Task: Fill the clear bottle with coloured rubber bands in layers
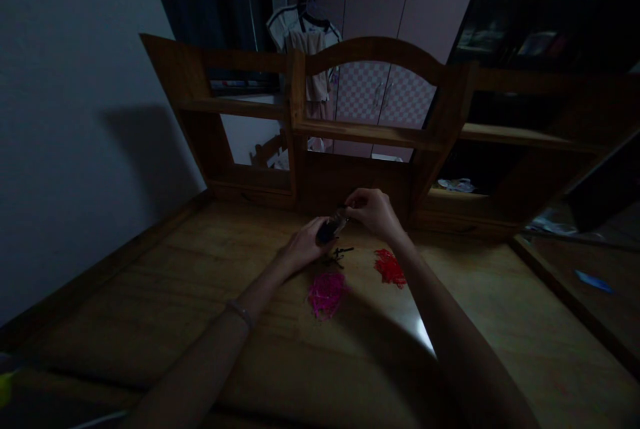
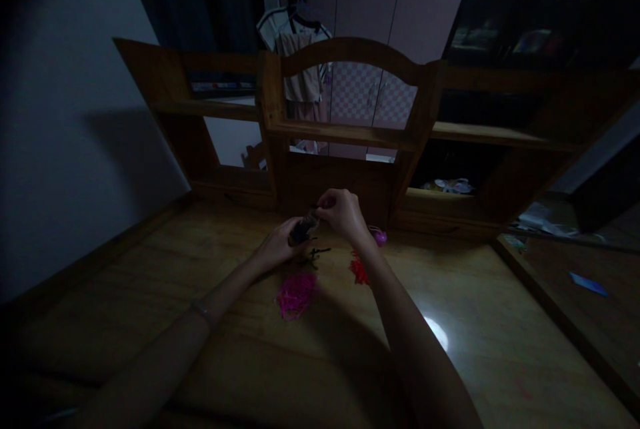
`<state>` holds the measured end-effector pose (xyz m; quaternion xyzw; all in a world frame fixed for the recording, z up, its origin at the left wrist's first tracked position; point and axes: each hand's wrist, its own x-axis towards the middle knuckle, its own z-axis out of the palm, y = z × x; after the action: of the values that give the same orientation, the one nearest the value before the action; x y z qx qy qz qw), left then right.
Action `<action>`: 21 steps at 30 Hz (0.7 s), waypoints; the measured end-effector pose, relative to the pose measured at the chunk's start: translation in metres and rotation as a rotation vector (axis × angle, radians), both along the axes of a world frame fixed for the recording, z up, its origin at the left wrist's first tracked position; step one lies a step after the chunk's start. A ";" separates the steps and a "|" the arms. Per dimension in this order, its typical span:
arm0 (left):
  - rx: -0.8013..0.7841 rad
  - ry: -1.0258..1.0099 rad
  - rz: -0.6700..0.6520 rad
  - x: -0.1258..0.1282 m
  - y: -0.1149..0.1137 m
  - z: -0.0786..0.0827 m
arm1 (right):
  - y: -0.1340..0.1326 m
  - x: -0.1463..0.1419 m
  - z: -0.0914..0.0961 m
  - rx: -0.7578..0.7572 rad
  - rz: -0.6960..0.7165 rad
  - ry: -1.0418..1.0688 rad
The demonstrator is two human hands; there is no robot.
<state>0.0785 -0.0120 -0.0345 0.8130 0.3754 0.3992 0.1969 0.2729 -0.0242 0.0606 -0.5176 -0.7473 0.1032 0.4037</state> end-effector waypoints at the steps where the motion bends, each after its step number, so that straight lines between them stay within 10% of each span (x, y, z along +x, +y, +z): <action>1: -0.003 -0.004 0.006 0.000 0.001 -0.001 | 0.000 -0.001 0.000 0.008 0.007 -0.017; 21: 0.034 0.042 -0.011 -0.003 0.004 -0.005 | -0.014 -0.003 0.020 -0.050 0.217 -0.307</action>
<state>0.0751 -0.0079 -0.0400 0.8263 0.3682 0.3875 0.1773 0.2695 -0.0379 0.0803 -0.4535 -0.8487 0.0845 0.2586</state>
